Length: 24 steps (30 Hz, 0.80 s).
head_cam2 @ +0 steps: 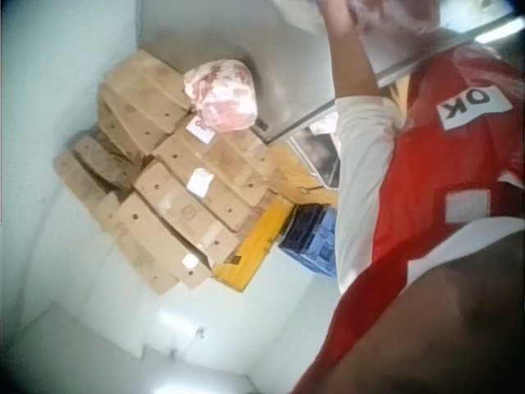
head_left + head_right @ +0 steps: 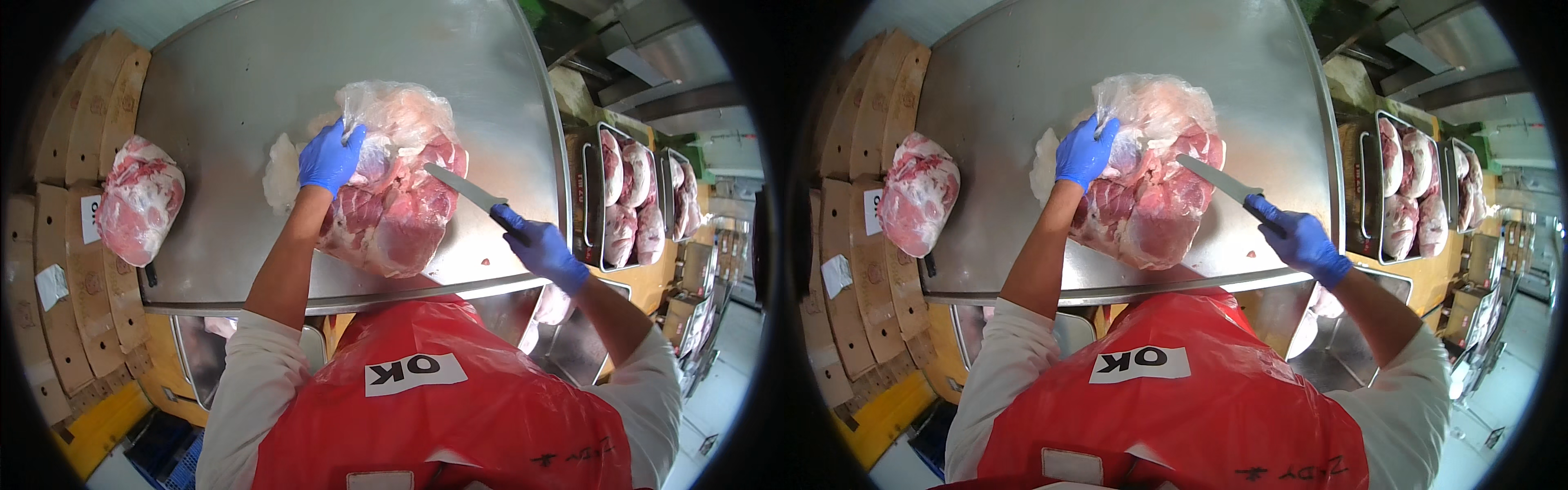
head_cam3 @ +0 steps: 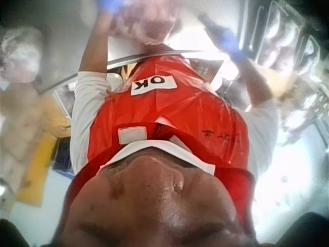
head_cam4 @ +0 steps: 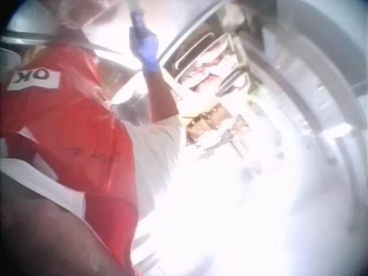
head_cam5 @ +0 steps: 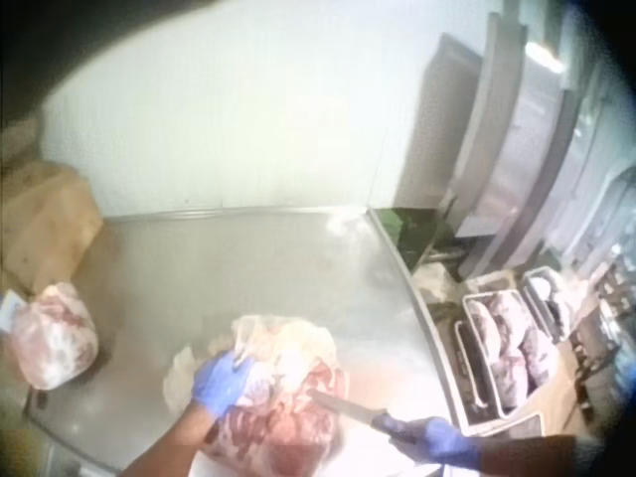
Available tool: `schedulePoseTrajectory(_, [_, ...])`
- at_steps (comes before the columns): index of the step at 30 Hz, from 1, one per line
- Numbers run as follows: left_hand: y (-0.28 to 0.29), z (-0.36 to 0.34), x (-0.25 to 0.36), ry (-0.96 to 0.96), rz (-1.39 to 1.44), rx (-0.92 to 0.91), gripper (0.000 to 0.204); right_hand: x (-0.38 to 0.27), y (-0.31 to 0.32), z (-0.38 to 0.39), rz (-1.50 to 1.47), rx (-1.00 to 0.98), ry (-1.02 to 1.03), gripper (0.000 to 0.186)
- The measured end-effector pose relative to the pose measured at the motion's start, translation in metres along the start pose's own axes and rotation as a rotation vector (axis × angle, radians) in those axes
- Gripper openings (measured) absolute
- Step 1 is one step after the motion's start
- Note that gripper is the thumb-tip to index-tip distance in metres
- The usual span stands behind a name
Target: The person unwraps a large piece of pork from plastic packaging on a stainless steel table. They then use a knife to cut the meat into smaller portions.
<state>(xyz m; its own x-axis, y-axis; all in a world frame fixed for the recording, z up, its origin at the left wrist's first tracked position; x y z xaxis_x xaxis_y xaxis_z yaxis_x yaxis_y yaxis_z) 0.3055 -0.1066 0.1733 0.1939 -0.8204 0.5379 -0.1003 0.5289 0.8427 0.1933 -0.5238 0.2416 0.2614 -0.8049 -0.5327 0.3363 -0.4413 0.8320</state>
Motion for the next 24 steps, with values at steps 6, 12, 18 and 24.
schedulePoseTrajectory(6, [0.008,0.004,0.011,-0.028,-0.019,-0.060,0.071,0.010,-0.088,0.028,-0.185,0.250,-0.017,0.058])
schedulePoseTrajectory(12, [-0.001,0.010,-0.001,-0.011,-0.054,-0.011,0.072,-0.025,-0.045,0.048,-0.008,0.197,-0.087,0.054])
schedulePoseTrajectory(18, [0.005,0.023,0.010,-0.024,-0.001,-0.075,0.067,-0.073,0.062,0.056,0.198,0.186,-0.033,0.043])
schedulePoseTrajectory(24, [-0.001,0.035,0.010,-0.084,0.099,-0.085,0.062,-0.108,0.104,0.027,0.341,-0.015,-0.083,0.040])
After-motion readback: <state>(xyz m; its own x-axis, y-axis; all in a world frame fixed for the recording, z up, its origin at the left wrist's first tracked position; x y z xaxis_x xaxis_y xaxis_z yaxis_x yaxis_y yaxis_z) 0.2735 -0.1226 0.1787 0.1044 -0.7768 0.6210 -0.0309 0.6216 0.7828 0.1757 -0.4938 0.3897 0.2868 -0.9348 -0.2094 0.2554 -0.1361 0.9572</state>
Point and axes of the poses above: each hand's wrist, its own z-axis away from the middle knuckle, its own y-axis out of the back of the hand, x = y × z, the point moved 1 cm from there along -z, towards the middle knuckle, and after that the axes turned 5 degrees about x, right-handed, at the moved point
